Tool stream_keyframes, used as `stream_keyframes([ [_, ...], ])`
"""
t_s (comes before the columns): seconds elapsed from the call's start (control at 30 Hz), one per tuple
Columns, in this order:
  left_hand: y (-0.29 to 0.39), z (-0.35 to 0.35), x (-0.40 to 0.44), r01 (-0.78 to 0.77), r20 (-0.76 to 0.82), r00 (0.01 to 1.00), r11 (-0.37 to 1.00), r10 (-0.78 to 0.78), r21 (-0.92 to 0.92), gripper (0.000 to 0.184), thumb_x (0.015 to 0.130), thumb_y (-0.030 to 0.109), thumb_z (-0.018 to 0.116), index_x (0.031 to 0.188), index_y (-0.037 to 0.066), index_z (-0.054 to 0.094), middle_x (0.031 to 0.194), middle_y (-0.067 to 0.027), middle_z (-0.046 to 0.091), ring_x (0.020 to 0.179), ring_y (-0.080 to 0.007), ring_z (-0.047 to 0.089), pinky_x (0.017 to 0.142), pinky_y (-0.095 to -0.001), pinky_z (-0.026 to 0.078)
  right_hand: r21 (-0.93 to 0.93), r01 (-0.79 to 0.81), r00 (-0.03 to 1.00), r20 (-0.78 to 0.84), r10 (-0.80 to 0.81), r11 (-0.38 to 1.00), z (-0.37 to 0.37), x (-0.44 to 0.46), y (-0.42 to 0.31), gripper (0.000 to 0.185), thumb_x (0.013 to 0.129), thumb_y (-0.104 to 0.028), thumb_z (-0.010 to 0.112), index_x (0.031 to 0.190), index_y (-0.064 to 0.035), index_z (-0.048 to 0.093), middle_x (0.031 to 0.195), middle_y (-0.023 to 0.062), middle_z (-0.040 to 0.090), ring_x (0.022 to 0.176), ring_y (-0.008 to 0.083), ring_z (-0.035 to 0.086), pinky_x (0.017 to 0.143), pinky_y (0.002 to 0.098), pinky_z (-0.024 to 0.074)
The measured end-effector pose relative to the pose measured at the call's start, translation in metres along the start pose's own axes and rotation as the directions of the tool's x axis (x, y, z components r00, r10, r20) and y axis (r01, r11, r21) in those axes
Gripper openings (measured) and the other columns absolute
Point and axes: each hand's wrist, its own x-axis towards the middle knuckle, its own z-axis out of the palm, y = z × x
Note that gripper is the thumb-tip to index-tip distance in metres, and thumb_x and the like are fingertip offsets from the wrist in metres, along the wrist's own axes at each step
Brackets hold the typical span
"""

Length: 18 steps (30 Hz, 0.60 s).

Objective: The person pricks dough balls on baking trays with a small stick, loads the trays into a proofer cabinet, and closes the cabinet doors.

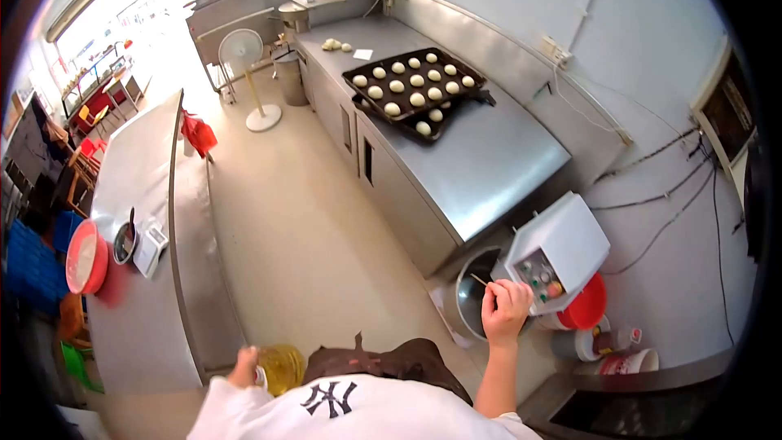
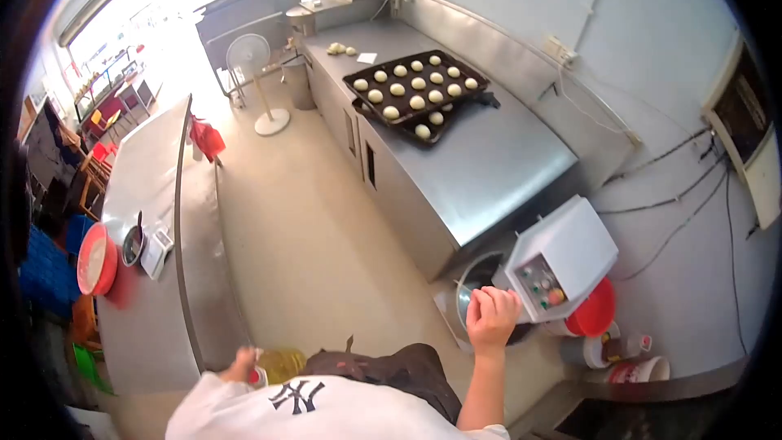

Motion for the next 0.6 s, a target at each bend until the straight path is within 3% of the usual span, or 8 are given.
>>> stream_keyframes([
  [0.13, 0.012, 0.020, -0.063, 0.442, 0.360, 0.838, 0.897, -0.410, -0.006, 0.036, 0.089, 0.035, 0.053, 0.091, 0.001, 0.066, 0.088, -0.0201, 0.067, 0.085, -0.0330, 0.064, 0.078, -0.0425, 0.051, 0.082, 0.025, 0.996, 0.087, -0.032, 0.996, 0.089, 0.055, -0.004, 0.013, 0.077, -0.009, 0.070, 0.086, -0.0109, 0.061, 0.082, 0.0024, 0.056, 0.080, 0.0233, 0.055, 0.084, 0.0416, 0.0427],
  [0.23, 0.059, 0.040, -0.045, 0.505, 0.458, 0.779, 0.861, -0.428, -0.054, 0.035, 0.087, 0.034, 0.054, 0.093, 0.003, 0.067, 0.089, -0.0187, 0.068, 0.087, -0.0328, 0.065, 0.079, -0.0421, 0.051, 0.107, 0.020, 0.994, 0.104, -0.031, 0.994, 0.165, 0.094, 0.010, 0.011, 0.078, -0.008, 0.070, 0.083, -0.0103, 0.060, 0.077, 0.0037, 0.056, 0.076, 0.0251, 0.055, 0.080, 0.0398, 0.0424],
  [0.3, 0.099, 0.042, -0.011, 0.470, 0.462, 0.802, 0.877, -0.379, -0.095, 0.035, 0.085, 0.034, 0.055, 0.094, 0.003, 0.068, 0.089, -0.0178, 0.069, 0.088, -0.0327, 0.065, 0.079, -0.0419, 0.051, 0.175, -0.020, 0.991, 0.132, -0.003, 0.984, 0.225, 0.127, 0.026, 0.011, 0.078, -0.006, 0.069, 0.081, -0.0088, 0.059, 0.077, 0.0053, 0.058, 0.078, 0.0273, 0.056, 0.078, 0.0392, 0.0425],
  [0.43, 0.190, -0.006, 0.108, 0.151, 0.166, 0.980, 0.959, -0.113, -0.241, 0.035, 0.082, 0.033, 0.057, 0.097, 0.005, 0.070, 0.090, -0.0159, 0.070, 0.090, -0.0324, 0.066, 0.080, -0.0414, 0.051, 0.290, 0.028, 0.991, 0.118, -0.065, 0.957, 0.354, 0.223, 0.051, 0.008, 0.078, -0.008, 0.068, 0.080, -0.0103, 0.061, 0.077, 0.0031, 0.059, 0.076, 0.0245, 0.057, 0.076, 0.0385, 0.0419],
  [0.47, 0.212, -0.025, 0.153, 0.378, 0.321, 0.902, 0.889, -0.289, -0.259, 0.038, 0.081, 0.036, 0.056, 0.099, 0.004, 0.069, 0.088, -0.0171, 0.070, 0.083, -0.0319, 0.067, 0.078, -0.0404, 0.052, 0.297, 0.028, 0.990, 0.124, -0.068, 0.955, 0.381, 0.250, 0.052, 0.008, 0.078, -0.009, 0.068, 0.079, -0.0107, 0.061, 0.077, 0.0027, 0.060, 0.076, 0.0241, 0.057, 0.076, 0.0382, 0.0419],
  [0.53, 0.246, -0.060, 0.236, 0.188, 0.033, 0.982, 0.918, -0.189, -0.349, 0.040, 0.082, 0.034, 0.059, 0.106, 0.003, 0.066, 0.095, -0.0144, 0.069, 0.089, -0.0240, 0.065, 0.081, -0.0351, 0.051, 0.350, 0.047, 0.992, 0.091, -0.084, 0.935, 0.435, 0.305, 0.051, 0.007, 0.078, -0.009, 0.068, 0.078, -0.0112, 0.061, 0.076, 0.0022, 0.059, 0.075, 0.0233, 0.057, 0.076, 0.0377, 0.0419],
  [0.6, 0.354, -0.147, 0.260, 0.001, -0.166, 0.981, 0.857, -0.101, -0.516, 0.036, 0.087, 0.024, 0.060, 0.116, 0.003, 0.062, 0.102, -0.0135, 0.069, 0.095, -0.0216, 0.064, 0.084, -0.0324, 0.050, 0.391, 0.067, 0.991, 0.084, -0.108, 0.918, 0.492, 0.352, 0.052, 0.006, 0.078, -0.010, 0.068, 0.078, -0.0116, 0.062, 0.076, 0.0019, 0.059, 0.075, 0.0230, 0.058, 0.076, 0.0377, 0.0419],
])
